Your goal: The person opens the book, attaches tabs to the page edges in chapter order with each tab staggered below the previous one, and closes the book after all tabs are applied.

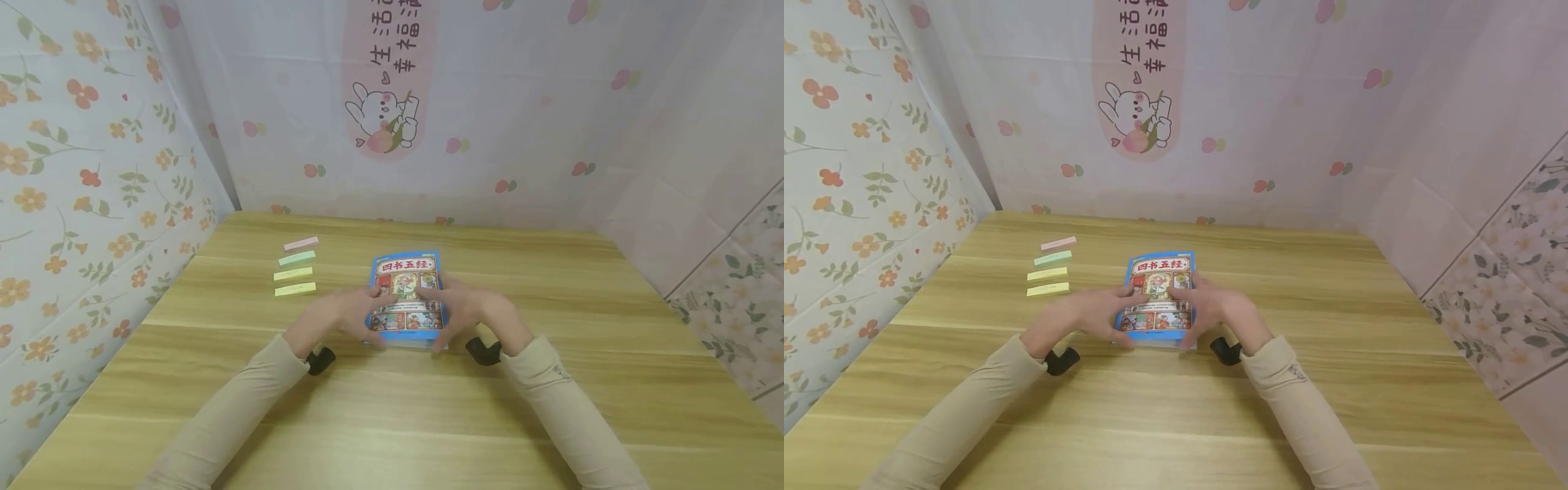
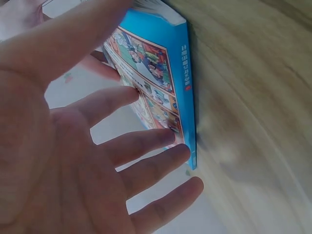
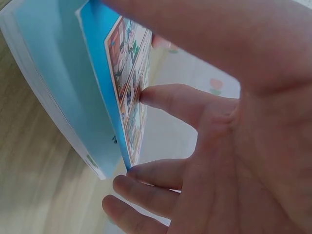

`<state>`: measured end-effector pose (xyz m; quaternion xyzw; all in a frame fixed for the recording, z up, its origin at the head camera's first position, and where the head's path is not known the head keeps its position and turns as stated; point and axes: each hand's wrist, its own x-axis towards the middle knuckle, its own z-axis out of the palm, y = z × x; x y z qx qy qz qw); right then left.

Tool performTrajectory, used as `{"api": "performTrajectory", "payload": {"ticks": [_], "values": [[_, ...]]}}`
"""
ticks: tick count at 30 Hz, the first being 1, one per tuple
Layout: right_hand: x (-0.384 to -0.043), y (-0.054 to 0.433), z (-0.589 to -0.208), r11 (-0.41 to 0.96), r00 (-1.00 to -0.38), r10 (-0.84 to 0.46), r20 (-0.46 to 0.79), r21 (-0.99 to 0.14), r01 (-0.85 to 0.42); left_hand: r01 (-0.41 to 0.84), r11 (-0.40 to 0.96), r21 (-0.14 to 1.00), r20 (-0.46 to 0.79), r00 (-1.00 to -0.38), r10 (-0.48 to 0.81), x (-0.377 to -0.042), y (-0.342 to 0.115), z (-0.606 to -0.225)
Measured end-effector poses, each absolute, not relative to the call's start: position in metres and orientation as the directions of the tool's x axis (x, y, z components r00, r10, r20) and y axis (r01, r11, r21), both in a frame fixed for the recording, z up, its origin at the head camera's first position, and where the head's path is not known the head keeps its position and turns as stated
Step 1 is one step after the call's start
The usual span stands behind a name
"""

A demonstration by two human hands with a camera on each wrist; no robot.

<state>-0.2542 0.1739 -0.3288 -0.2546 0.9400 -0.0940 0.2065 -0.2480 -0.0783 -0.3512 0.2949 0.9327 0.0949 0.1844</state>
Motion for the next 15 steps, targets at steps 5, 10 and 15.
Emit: {"api": "performTrajectory", "payload": {"ticks": [5,10,15], "values": [[-0.257,0.174,-0.332,0.853,-0.779,-0.517,-0.354,-0.292,-0.432,0.527,0.801,0.284,-0.271,-0.758,0.594,-0.249,-0.078,-0.351],[-0.261,0.173,-0.336,0.848,-0.774,-0.525,-0.355,-0.301,-0.437,0.538,0.788,0.299,-0.247,-0.754,0.609,-0.251,-0.078,-0.351],[-0.265,0.174,-0.339,0.846,-0.773,-0.525,-0.355,-0.314,-0.431,0.568,0.767,0.299,-0.208,-0.746,0.633,-0.254,-0.078,-0.354]]}}
